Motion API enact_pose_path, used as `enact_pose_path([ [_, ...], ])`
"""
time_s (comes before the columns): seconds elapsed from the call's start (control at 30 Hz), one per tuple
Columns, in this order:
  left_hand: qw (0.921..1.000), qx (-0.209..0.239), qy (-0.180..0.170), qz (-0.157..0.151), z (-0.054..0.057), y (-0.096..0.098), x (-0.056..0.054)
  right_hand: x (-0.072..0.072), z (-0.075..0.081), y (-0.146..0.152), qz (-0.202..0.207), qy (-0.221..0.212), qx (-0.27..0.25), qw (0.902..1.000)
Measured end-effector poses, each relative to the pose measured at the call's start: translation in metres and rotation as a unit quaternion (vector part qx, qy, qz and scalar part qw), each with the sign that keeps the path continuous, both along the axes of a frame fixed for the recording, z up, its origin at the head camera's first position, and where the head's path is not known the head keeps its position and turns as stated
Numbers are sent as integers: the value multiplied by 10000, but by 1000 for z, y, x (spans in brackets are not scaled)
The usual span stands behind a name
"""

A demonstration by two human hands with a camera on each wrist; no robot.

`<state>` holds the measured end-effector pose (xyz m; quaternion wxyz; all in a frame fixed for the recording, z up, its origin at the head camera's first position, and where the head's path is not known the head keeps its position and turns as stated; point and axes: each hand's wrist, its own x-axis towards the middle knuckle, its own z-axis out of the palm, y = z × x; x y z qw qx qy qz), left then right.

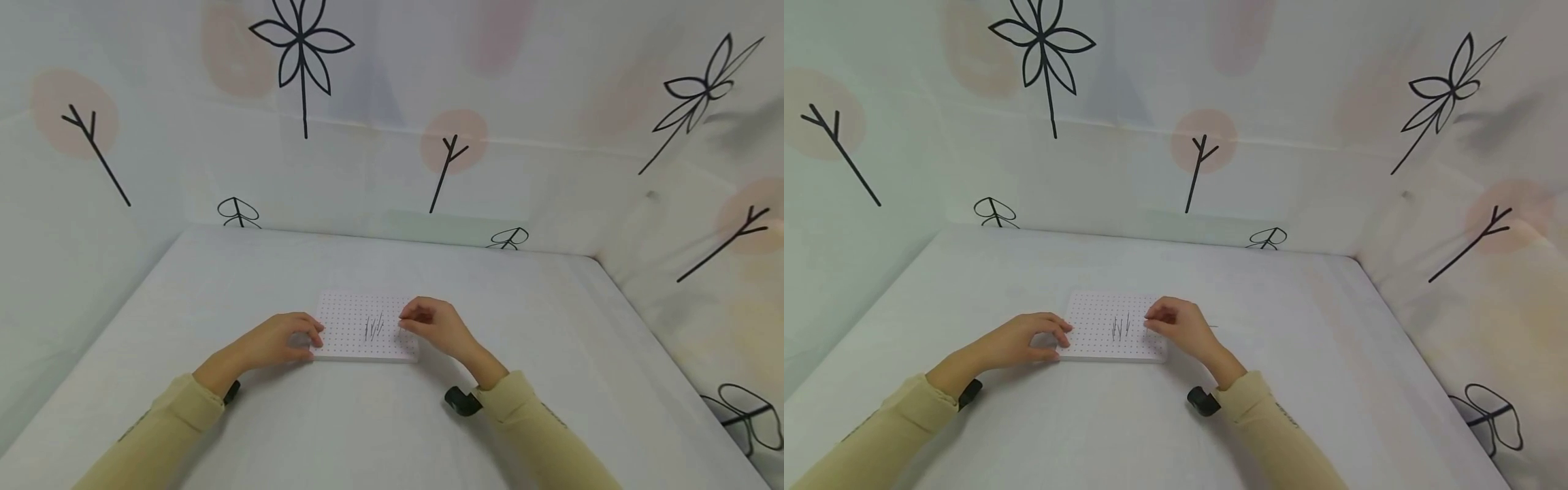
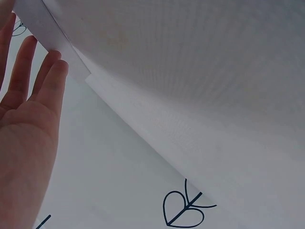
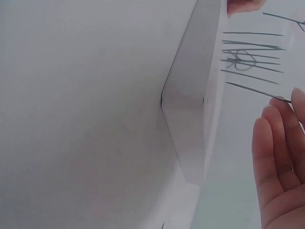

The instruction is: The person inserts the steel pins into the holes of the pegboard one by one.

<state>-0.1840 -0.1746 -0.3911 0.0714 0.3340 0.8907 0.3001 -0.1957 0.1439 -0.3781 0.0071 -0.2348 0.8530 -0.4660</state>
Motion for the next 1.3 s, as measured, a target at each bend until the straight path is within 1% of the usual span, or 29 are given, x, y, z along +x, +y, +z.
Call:
enact_pose_path([
  [0.27,10000,54,25,-58,0,-1,0,-1,-2,-9,110,-116,-163,9997],
  [0.47,9999,62,43,-78,-2,-1,-1,-1,-4,-15,193,2,-161,9997],
  [0.6,10000,52,44,-65,-2,-2,-2,-1,-4,-19,202,39,-105,9997],
  [0.8,9999,61,53,-80,-2,-2,-2,0,-5,-22,130,-122,39,9998],
  [1.03,10000,57,31,-75,-2,-2,-2,0,-7,-25,315,-167,58,9993],
  [1.3,9999,62,20,-77,-2,-1,-1,-2,-13,-26,279,-127,124,9995],
])
